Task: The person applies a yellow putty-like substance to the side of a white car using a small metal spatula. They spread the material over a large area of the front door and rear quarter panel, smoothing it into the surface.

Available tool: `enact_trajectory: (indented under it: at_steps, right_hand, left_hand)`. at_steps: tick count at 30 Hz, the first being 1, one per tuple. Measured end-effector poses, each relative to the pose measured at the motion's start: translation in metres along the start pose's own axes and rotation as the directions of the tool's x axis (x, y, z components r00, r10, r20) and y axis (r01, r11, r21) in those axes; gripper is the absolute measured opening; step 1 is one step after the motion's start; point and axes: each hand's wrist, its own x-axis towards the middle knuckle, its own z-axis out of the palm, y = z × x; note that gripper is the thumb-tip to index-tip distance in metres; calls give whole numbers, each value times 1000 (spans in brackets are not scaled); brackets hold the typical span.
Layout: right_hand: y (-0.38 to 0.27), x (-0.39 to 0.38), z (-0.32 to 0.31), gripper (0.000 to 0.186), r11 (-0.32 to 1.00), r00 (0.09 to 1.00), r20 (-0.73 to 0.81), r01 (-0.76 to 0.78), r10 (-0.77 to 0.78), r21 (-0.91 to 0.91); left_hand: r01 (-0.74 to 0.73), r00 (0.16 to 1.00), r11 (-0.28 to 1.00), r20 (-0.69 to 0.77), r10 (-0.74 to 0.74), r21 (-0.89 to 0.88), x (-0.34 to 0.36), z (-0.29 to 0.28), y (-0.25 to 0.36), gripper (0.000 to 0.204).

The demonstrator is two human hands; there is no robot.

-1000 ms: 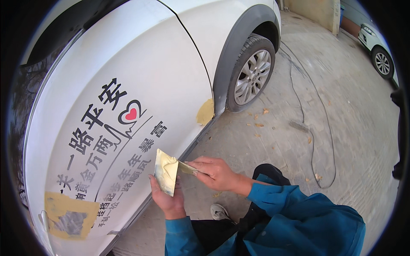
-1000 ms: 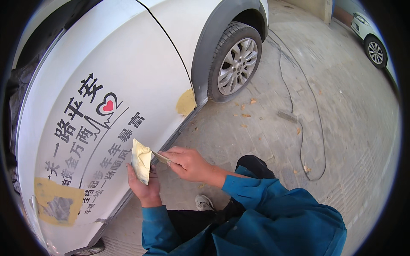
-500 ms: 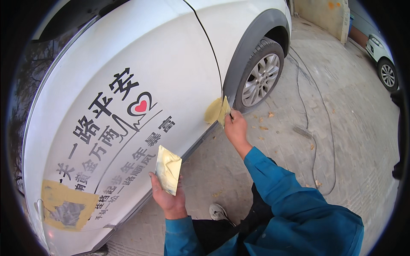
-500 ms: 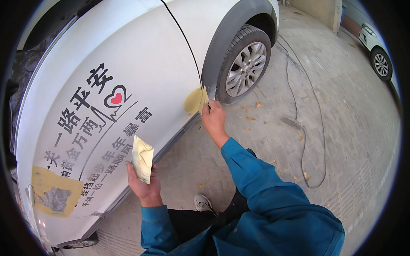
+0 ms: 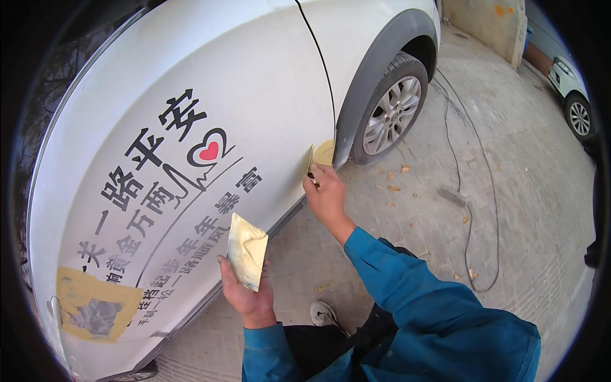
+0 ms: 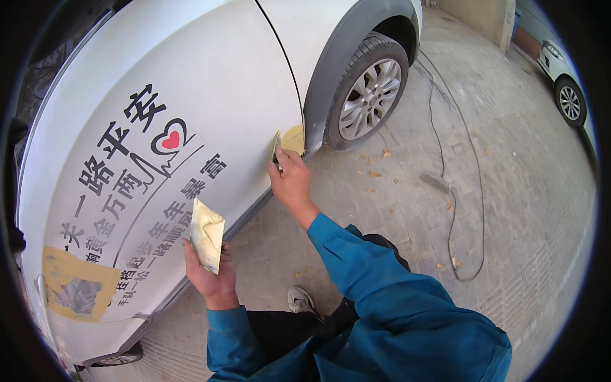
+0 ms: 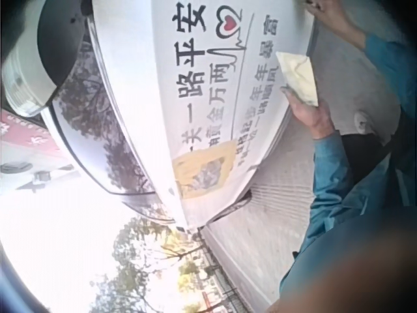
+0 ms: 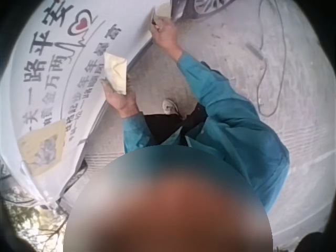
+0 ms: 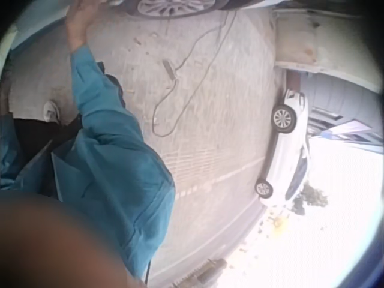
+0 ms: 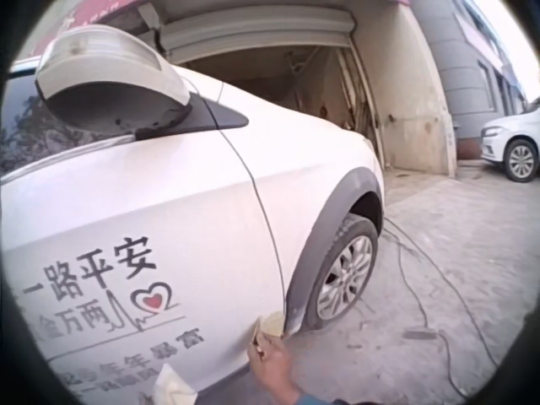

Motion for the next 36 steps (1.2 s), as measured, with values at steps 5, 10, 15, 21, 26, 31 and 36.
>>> enact_trajectory:
  at_steps: [5, 10, 15, 21, 26, 31, 36]
  right_hand:
    - [20, -29, -24, 30, 794, 862, 93, -497, 498, 350]
    - [50, -30, -22, 27, 434, 612, 242, -738, 753, 516]
    - [64, -15, -2, 24, 270, 514, 320, -774, 796, 573]
    - [66, 9, 12, 19, 233, 512, 354, -768, 782, 596]
    - [56, 24, 19, 14, 256, 551, 328, -732, 767, 631]
    - [38, 40, 16, 13, 270, 580, 306, -700, 755, 661]
    - [10, 49, 3, 15, 306, 644, 296, -653, 705, 693]
  left_hand:
    - [-7, 1000, 1000, -25, 7, 4, -1, 0, -1, 47]
    - [-14, 999, 1000, 48, 15, -6, 5, -9, -3, 50]
    - [-16, 997, 999, 69, 18, -33, 6, -15, -5, 50]
    - [-29, 997, 999, 65, 32, -46, 6, -15, 0, 50]
    - [-32, 999, 998, 25, 33, -47, 5, -12, 1, 51]
    - [-45, 996, 999, 70, 47, -21, 6, -8, 0, 52]
    - [-29, 996, 1000, 88, 29, -3, 5, -7, -2, 47]
